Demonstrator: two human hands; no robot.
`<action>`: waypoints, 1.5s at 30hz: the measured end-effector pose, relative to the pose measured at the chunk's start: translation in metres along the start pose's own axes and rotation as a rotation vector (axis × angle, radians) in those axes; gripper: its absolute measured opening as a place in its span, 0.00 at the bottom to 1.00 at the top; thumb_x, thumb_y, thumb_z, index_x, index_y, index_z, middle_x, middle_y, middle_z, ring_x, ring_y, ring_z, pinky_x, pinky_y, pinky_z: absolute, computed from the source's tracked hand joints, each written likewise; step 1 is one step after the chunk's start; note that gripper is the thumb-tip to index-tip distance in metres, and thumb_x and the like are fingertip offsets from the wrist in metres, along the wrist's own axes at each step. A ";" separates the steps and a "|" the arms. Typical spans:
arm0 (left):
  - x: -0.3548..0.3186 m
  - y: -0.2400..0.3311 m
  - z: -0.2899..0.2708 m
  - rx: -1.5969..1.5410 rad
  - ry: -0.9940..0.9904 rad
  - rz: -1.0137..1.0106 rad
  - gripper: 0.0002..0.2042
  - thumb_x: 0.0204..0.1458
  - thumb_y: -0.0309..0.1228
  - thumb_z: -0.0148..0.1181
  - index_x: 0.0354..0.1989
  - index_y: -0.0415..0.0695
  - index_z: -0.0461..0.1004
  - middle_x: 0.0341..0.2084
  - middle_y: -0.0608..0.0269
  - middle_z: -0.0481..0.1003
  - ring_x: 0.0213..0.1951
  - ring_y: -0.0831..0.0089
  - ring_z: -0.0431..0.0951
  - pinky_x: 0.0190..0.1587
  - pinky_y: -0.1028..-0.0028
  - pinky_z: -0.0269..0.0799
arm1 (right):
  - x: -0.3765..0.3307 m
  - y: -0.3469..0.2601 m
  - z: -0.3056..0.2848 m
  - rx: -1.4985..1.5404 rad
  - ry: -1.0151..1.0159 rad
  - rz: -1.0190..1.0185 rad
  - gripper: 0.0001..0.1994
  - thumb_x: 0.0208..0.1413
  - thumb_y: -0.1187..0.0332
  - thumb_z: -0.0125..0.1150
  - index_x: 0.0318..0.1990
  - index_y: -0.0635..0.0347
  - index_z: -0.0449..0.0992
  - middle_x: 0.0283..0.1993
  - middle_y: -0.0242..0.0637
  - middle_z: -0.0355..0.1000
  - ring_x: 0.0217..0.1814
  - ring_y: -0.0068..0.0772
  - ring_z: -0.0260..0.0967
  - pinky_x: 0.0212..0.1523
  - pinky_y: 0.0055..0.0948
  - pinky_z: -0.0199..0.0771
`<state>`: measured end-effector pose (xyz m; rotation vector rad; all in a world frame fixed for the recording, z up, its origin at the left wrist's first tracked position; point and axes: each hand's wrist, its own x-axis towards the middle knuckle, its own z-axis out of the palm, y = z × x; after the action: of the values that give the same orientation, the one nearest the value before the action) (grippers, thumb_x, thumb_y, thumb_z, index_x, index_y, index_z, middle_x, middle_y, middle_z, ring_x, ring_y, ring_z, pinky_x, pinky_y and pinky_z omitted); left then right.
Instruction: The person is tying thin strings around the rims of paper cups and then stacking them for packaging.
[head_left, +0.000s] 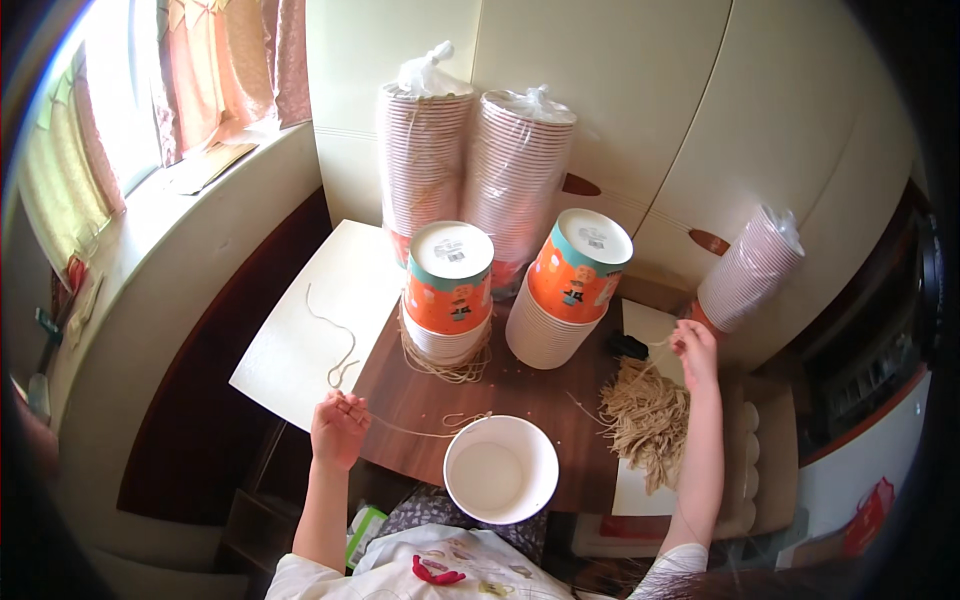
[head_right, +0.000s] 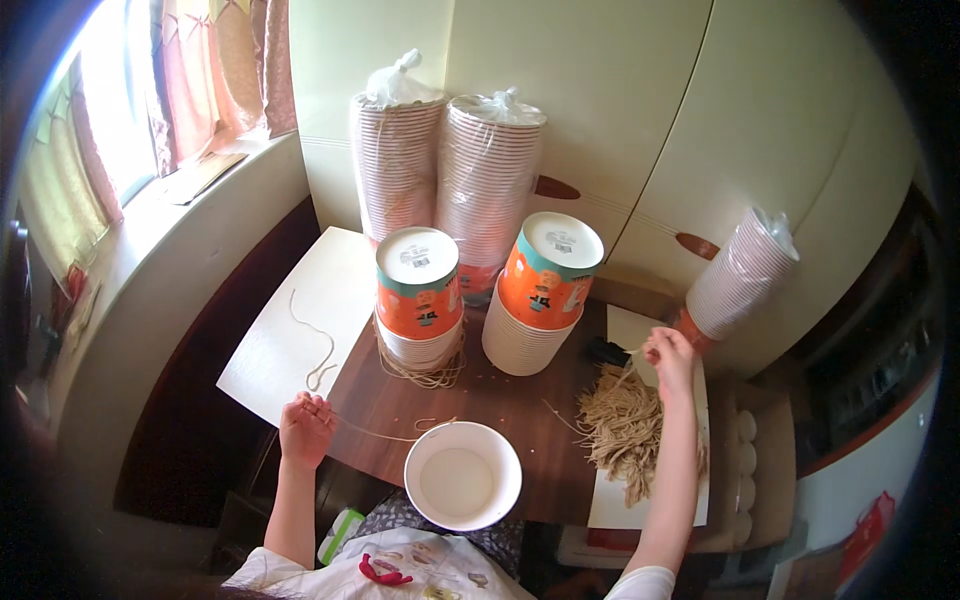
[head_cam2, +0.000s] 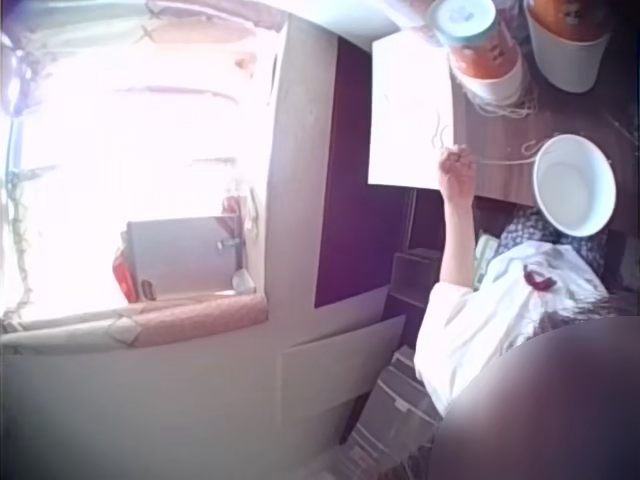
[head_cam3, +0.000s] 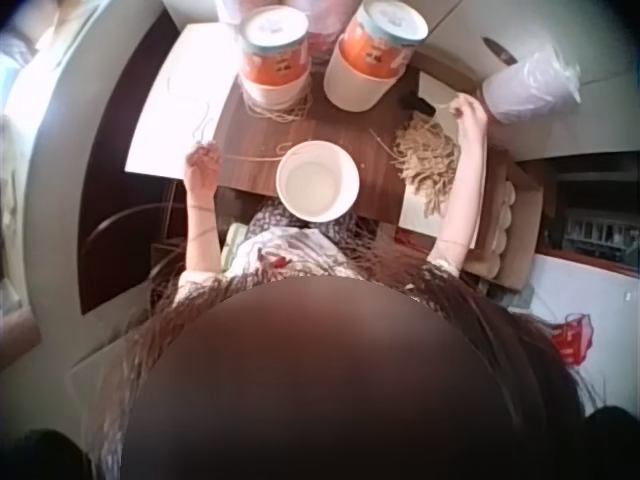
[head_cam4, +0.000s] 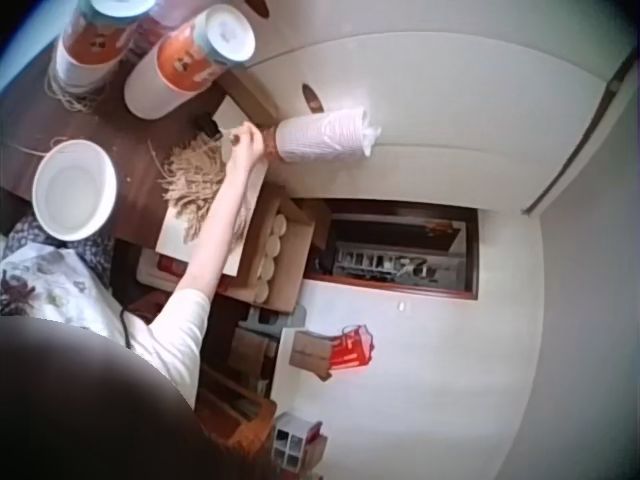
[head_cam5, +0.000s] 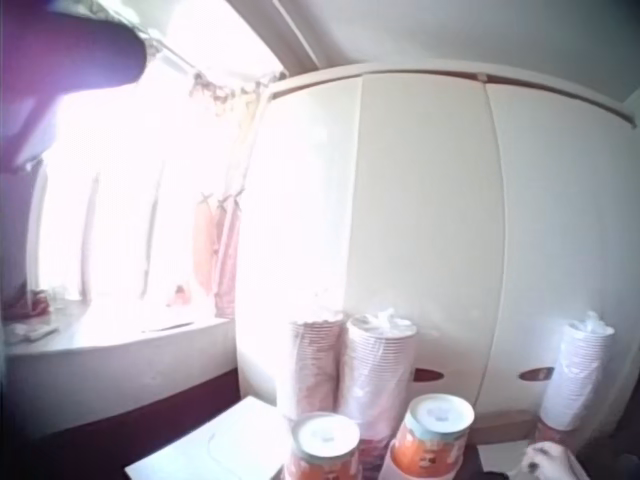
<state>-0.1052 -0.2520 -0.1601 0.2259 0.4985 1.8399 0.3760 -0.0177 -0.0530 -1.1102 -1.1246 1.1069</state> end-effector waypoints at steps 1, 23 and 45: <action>0.000 -0.003 0.008 -0.001 -0.011 -0.017 0.04 0.50 0.31 0.45 0.25 0.49 0.65 0.26 0.67 0.71 0.35 0.71 0.71 0.39 0.72 0.64 | -0.007 -0.004 0.020 -0.045 -0.071 0.020 0.05 0.53 0.71 0.54 0.36 0.62 0.70 0.28 0.31 0.68 0.26 0.19 0.67 0.26 0.17 0.68; 0.031 -0.064 0.057 0.328 -0.170 -0.454 0.03 0.55 0.26 0.46 0.34 0.42 0.67 0.19 0.73 0.60 0.19 0.85 0.56 0.20 0.85 0.50 | -0.139 0.082 0.193 -0.815 -0.908 -0.838 0.05 0.42 0.69 0.60 0.29 0.57 0.75 0.31 0.34 0.72 0.34 0.34 0.71 0.35 0.30 0.70; 0.014 -0.104 0.047 0.784 -0.195 -0.472 0.09 0.57 0.31 0.46 0.37 0.40 0.70 0.26 0.66 0.72 0.25 0.83 0.69 0.28 0.84 0.65 | -0.086 0.051 0.200 -0.747 -0.610 -0.915 0.02 0.43 0.72 0.59 0.27 0.55 0.74 0.27 0.32 0.71 0.31 0.35 0.68 0.34 0.33 0.66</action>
<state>-0.0012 -0.2023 -0.1654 0.7385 1.0228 1.0815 0.1651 -0.0796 -0.0934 -0.6039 -2.3387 0.2518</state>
